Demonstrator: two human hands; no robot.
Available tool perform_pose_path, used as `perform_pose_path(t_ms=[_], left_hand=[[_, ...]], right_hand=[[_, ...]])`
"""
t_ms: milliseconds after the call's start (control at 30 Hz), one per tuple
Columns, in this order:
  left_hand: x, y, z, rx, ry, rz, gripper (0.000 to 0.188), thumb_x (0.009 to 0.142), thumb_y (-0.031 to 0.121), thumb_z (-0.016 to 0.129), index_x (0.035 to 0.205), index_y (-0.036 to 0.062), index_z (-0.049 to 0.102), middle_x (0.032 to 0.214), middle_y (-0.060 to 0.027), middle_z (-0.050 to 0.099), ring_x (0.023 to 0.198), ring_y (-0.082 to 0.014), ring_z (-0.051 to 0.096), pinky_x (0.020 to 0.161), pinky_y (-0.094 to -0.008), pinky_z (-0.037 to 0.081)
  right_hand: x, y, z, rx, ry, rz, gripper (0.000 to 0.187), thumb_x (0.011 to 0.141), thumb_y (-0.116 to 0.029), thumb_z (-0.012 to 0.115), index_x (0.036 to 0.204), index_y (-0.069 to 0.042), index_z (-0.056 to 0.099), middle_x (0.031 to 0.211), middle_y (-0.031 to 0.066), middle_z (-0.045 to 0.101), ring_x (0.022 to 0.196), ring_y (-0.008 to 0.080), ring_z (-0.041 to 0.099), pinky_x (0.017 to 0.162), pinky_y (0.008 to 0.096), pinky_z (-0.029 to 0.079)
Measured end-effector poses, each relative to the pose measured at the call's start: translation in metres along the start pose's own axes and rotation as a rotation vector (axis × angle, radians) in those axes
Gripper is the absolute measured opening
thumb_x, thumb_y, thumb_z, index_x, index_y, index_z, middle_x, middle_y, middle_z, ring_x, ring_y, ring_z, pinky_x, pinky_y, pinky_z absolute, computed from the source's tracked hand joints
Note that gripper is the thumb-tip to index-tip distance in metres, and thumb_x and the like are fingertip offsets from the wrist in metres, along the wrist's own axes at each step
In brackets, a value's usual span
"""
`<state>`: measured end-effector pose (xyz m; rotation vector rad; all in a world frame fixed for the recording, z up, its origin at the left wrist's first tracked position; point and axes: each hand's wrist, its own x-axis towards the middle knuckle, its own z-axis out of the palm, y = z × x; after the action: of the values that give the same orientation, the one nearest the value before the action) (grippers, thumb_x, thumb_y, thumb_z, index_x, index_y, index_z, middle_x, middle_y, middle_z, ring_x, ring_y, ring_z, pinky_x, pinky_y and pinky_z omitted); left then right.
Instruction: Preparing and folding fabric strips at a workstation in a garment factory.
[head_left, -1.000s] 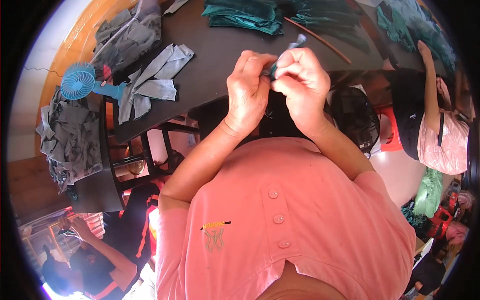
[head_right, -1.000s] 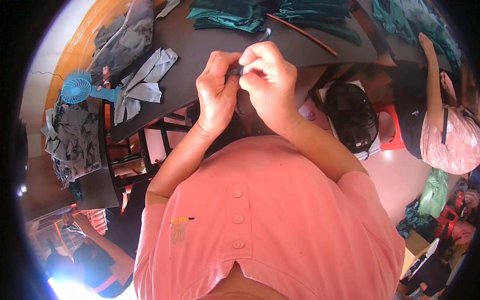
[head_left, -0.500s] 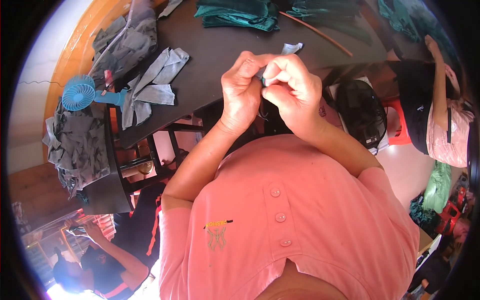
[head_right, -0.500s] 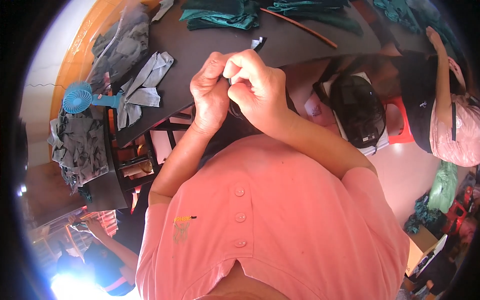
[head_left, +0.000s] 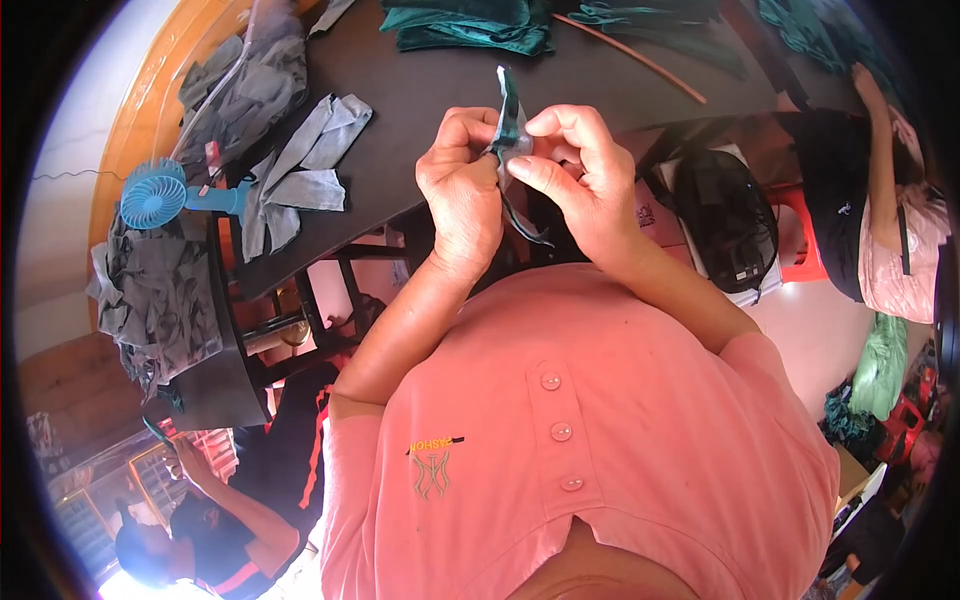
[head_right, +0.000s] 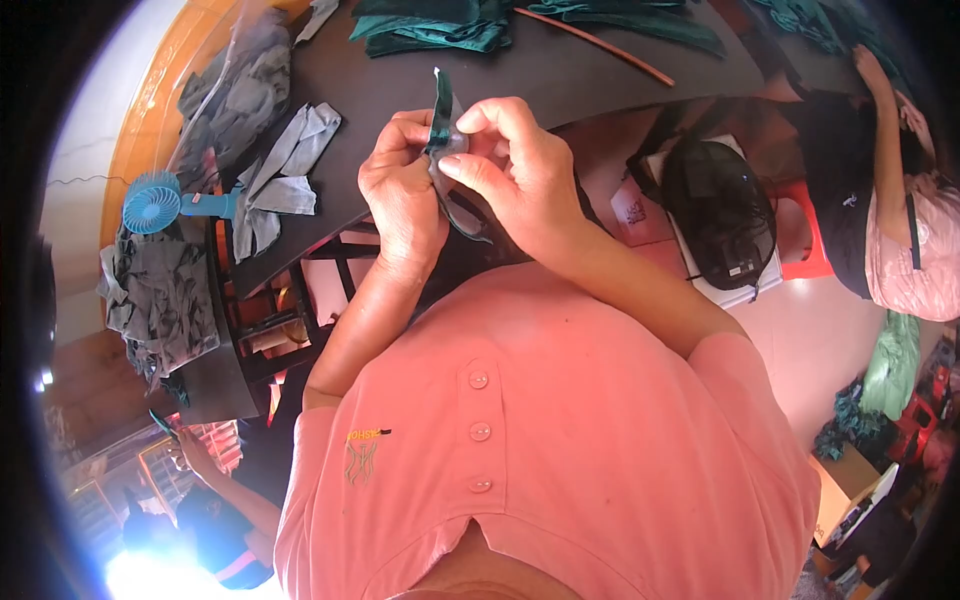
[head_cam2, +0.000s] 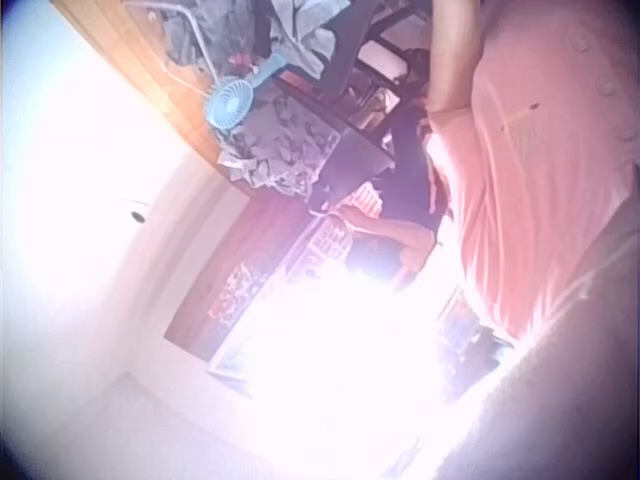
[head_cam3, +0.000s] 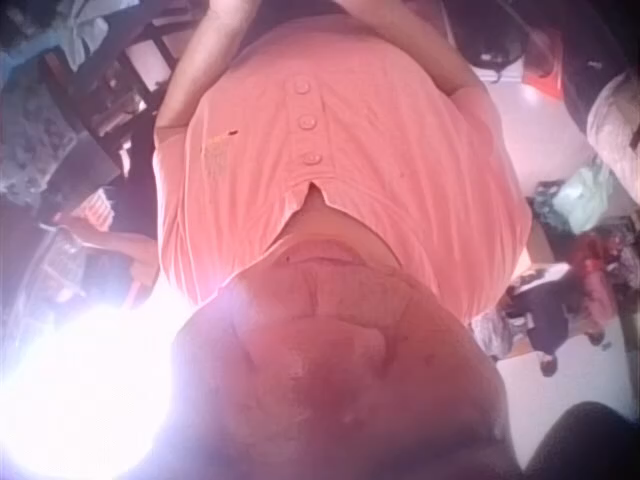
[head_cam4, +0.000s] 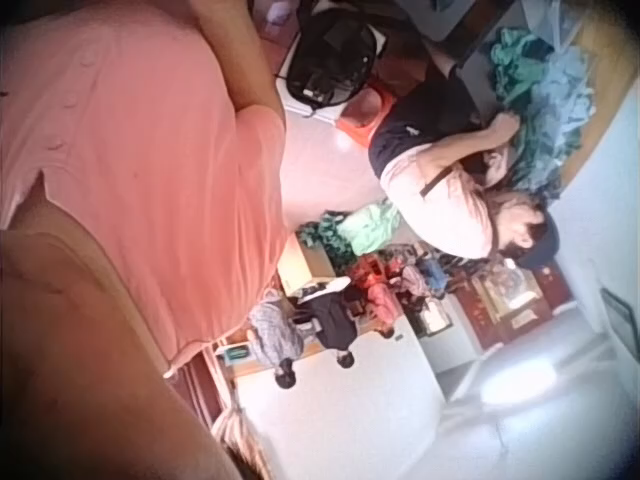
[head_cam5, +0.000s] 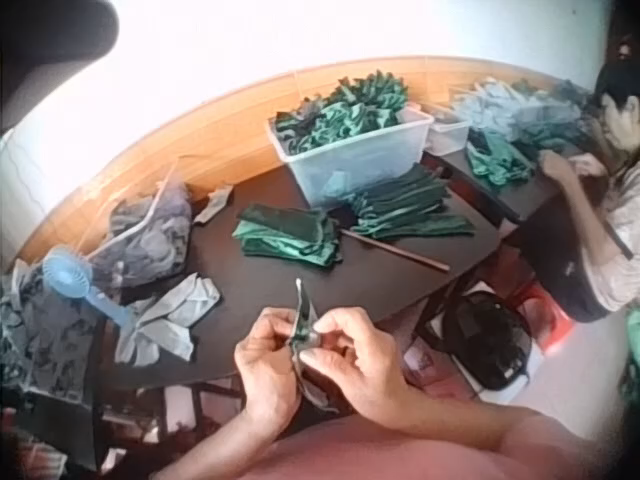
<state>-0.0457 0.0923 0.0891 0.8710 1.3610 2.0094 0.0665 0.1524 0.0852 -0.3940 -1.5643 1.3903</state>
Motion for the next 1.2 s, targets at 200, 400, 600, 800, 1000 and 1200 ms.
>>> perform_pose_path(t_ms=[200,400,600,800,1000,1200], left_hand=[[-0.005,0.004,0.003,-0.022,-0.050,-0.003,0.036,0.077,-0.013,0.041,0.102,-0.0025,0.065,0.093,-0.0040,0.064,0.074,-0.0079,0.053,0.061,-0.0192,0.043],[-0.006,0.010,-0.005,-0.005,-0.028,-0.061,0.032,0.076,-0.010,0.042,0.095,-0.0025,0.066,0.090,-0.0020,0.060,0.068,-0.0069,0.051,0.056,-0.0182,0.040],[-0.007,0.003,0.000,0.185,-0.037,0.197,0.036,0.066,-0.015,0.036,0.086,-0.0042,0.064,0.083,-0.0023,0.058,0.071,-0.0076,0.047,0.066,-0.0185,0.039],[-0.012,0.006,-0.001,0.026,-0.176,0.107,0.038,0.066,-0.016,0.037,0.090,-0.0032,0.063,0.083,-0.0028,0.056,0.071,-0.0090,0.046,0.067,-0.0197,0.040],[-0.011,0.006,0.003,0.512,-0.389,0.167,0.040,0.068,-0.016,0.043,0.098,-0.0020,0.067,0.081,-0.0029,0.057,0.072,-0.0120,0.052,0.064,-0.0235,0.043],[-0.012,0.019,0.008,-0.166,-0.118,-0.430,0.031,0.071,-0.015,0.043,0.090,-0.0052,0.065,0.085,-0.0081,0.065,0.067,-0.0107,0.055,0.059,-0.0212,0.044]], right_hand=[[0.007,0.010,-0.007,-0.011,-0.086,-0.035,0.019,0.085,0.001,0.067,0.099,0.000,0.054,0.084,0.0072,0.064,0.075,0.0098,0.064,0.065,0.0239,0.052],[0.005,0.007,-0.008,0.072,-0.139,0.097,0.013,0.086,0.000,0.066,0.093,0.001,0.056,0.081,0.0050,0.063,0.071,0.0081,0.059,0.064,0.0235,0.049],[0.002,0.004,-0.016,0.052,-0.098,0.069,0.010,0.081,0.000,0.067,0.085,0.001,0.057,0.073,0.0037,0.060,0.066,0.0069,0.054,0.059,0.0227,0.044],[-0.002,-0.003,-0.023,-0.102,-0.107,-0.112,0.010,0.079,0.000,0.066,0.083,0.001,0.057,0.071,0.0064,0.060,0.060,0.0104,0.052,0.056,0.0248,0.042],[-0.009,-0.001,-0.025,-0.345,-0.122,-0.462,0.013,0.069,0.002,0.065,0.078,-0.003,0.056,0.071,0.0098,0.060,0.056,0.0263,0.056,0.052,0.0311,0.044],[-0.008,0.005,-0.032,-0.396,-0.113,-0.511,0.015,0.070,-0.002,0.069,0.078,-0.005,0.056,0.065,0.0078,0.053,0.052,0.0262,0.053,0.048,0.0352,0.040]])
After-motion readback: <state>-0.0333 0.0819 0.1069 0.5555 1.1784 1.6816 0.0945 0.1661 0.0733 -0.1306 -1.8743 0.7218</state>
